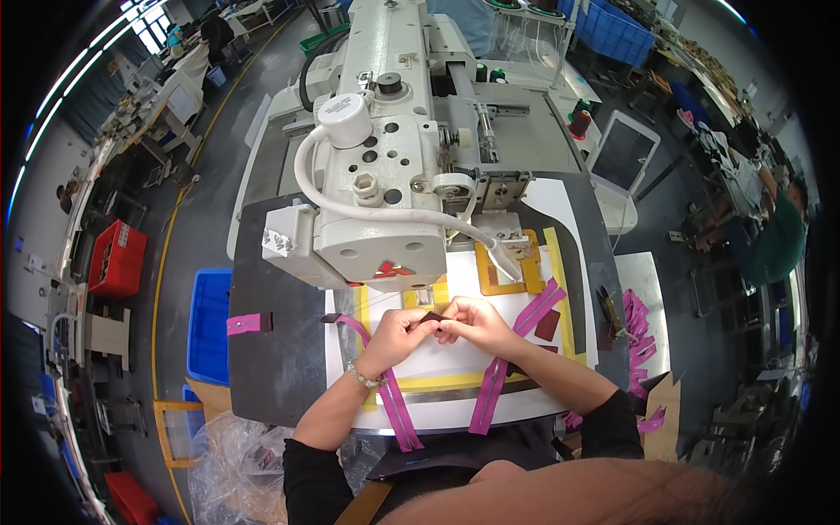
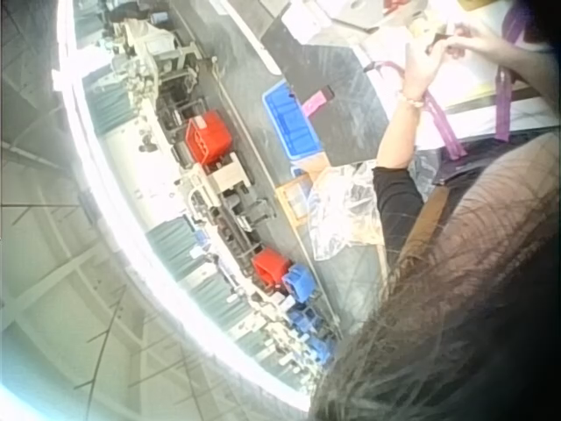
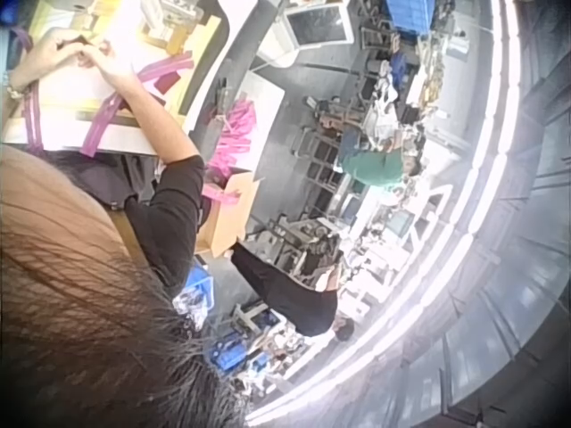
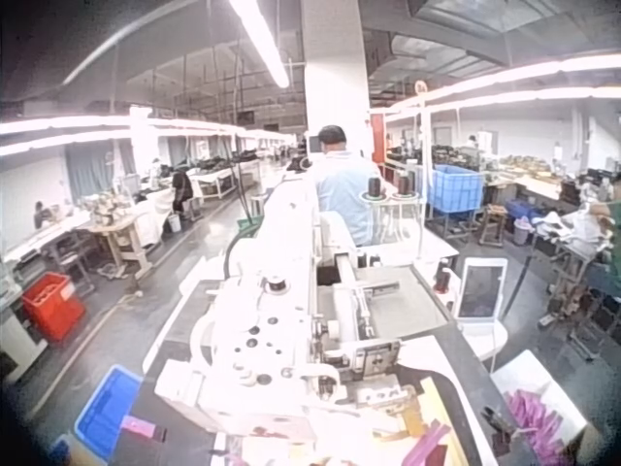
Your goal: The recorder is attaching or preparing zippers using a sewing machine in a leather goods workshop.
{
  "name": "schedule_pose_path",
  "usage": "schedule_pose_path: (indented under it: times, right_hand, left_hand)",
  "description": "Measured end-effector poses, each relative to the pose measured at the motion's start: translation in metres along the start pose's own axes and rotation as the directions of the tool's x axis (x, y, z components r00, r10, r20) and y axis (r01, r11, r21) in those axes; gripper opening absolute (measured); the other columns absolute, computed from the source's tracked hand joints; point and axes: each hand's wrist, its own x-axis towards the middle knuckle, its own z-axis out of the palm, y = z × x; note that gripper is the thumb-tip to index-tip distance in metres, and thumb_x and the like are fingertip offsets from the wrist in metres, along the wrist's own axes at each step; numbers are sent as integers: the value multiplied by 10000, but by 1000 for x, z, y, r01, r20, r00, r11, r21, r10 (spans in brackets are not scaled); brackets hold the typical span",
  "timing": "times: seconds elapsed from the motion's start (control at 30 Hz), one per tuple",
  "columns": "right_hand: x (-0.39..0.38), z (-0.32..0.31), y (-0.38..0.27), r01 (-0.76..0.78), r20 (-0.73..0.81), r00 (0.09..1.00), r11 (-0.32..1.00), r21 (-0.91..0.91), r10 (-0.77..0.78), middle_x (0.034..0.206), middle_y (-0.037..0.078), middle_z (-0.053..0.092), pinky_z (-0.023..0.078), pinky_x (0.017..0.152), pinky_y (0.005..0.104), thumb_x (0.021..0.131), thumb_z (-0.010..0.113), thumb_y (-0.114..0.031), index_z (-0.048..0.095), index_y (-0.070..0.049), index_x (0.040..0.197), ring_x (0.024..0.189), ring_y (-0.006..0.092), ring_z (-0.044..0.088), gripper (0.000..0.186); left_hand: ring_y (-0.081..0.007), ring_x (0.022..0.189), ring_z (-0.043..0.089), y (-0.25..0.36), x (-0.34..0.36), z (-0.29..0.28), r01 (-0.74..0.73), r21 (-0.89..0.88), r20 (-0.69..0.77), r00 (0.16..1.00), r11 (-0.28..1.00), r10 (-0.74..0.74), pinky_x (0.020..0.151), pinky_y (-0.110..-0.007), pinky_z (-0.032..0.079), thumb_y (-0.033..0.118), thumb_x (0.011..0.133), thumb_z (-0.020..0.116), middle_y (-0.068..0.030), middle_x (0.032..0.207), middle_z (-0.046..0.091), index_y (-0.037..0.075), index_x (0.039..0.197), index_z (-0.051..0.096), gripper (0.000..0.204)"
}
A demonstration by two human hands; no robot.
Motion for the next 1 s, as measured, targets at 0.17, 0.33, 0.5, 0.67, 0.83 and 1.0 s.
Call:
schedule_pose_path:
  times: [0.17, 0.33, 0.5, 0.67, 0.83, 1.0]
  right_hand:
    - [-1, -4, -5, -8, 61, 998, 1000, -19, 9, 823, 64, 661, 529, 651, 240, 914, 628, -127, 568, -18, 892, 770, 133, 669, 127]
    - [2, -6, -14, -107, 165, 978, 989, -105, 123, 765, 31, 642, 509, 590, 225, 899, 644, -134, 585, -22, 876, 705, 108, 657, 128]
    - [0, -8, -6, -60, 114, 991, 993, -100, 72, 758, 19, 636, 485, 559, 212, 896, 654, -151, 583, -35, 867, 630, 86, 621, 139]
    - [0, -6, -3, -54, 87, 994, 997, -59, 59, 778, 20, 643, 475, 559, 207, 916, 627, -162, 573, -46, 863, 644, 82, 620, 138]
    - [1, -7, -1, -36, 78, 996, 999, -31, 38, 800, 26, 654, 475, 570, 206, 927, 608, -161, 567, -51, 869, 651, 82, 621, 132]
    - [0, -6, -4, -21, 97, 995, 1000, -23, 23, 797, 38, 660, 480, 575, 210, 923, 616, -157, 580, -42, 866, 653, 87, 626, 133]
  left_hand:
    - [-39, 521, 340, 3, -1, -4, -37, 59, 8, 999, 998, 37, 461, -253, 278, 133, 870, 646, 29, 535, 427, 1, 855, 682, 138]
    - [-64, 499, 342, 2, -3, -16, -54, 156, 235, 972, 986, 16, 455, -265, 275, 128, 848, 646, -21, 522, 419, 5, 816, 670, 129]
    - [-84, 476, 341, 3, -3, -10, -35, 135, 150, 989, 990, 14, 448, -294, 282, 183, 858, 660, -39, 491, 413, 1, 767, 645, 204]
    - [-91, 466, 348, -1, -3, -6, -47, 127, 138, 990, 991, 29, 443, -295, 292, 206, 861, 665, -38, 498, 448, 9, 806, 668, 205]
    - [-81, 472, 360, -2, -5, 1, -6, 89, 87, 996, 996, -2, 444, -291, 301, 209, 881, 649, -42, 510, 458, 4, 834, 666, 211]
    - [-78, 495, 382, -3, -6, 0, -43, 109, 90, 995, 993, 34, 464, -290, 323, 216, 917, 602, -34, 529, 478, 3, 847, 652, 230]
